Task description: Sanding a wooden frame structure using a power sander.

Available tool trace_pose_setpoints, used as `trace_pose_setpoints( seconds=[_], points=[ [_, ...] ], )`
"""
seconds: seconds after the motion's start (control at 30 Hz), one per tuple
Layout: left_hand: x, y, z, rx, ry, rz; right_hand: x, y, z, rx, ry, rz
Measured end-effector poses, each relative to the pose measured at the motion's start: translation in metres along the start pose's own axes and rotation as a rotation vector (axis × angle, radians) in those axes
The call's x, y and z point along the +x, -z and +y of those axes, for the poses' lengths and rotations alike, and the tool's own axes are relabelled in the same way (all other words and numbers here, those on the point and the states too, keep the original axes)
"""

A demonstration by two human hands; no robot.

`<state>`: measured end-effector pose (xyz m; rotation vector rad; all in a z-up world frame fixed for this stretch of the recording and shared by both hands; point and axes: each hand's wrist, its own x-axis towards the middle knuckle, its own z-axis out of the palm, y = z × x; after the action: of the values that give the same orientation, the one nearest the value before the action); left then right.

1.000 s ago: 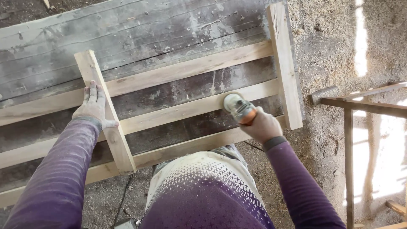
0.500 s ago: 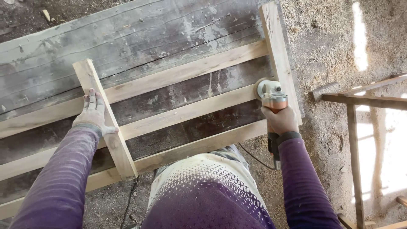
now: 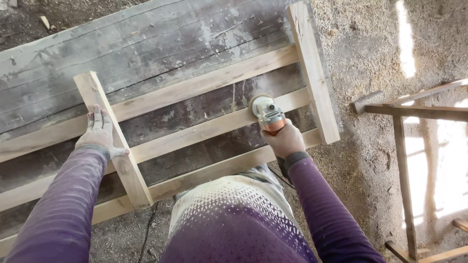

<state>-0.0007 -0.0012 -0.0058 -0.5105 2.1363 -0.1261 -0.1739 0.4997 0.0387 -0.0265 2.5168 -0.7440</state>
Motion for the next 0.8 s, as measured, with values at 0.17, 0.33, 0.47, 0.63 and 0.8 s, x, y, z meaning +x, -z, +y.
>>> trace_pose_setpoints(
  seconds=[0.17, 0.33, 0.47, 0.63, 0.8],
  points=[
    [-0.002, 0.008, 0.006, 0.022, 0.035, -0.047, -0.003, -0.013, -0.007, -0.053, 0.024, -0.044],
    [-0.001, 0.002, 0.002, -0.008, 0.02, -0.033, -0.009, -0.02, -0.021, -0.097, 0.056, -0.086],
    [0.0, 0.002, 0.002, 0.005, 0.021, -0.02, -0.013, -0.03, -0.034, -0.099, 0.117, -0.101],
    [-0.007, 0.007, 0.004, -0.004, 0.02, -0.028, -0.02, -0.05, -0.044, -0.123, 0.149, -0.166],
    [-0.009, 0.008, 0.003, -0.026, 0.027, -0.018, -0.033, -0.056, -0.051, -0.232, 0.365, -0.307]
  ],
)
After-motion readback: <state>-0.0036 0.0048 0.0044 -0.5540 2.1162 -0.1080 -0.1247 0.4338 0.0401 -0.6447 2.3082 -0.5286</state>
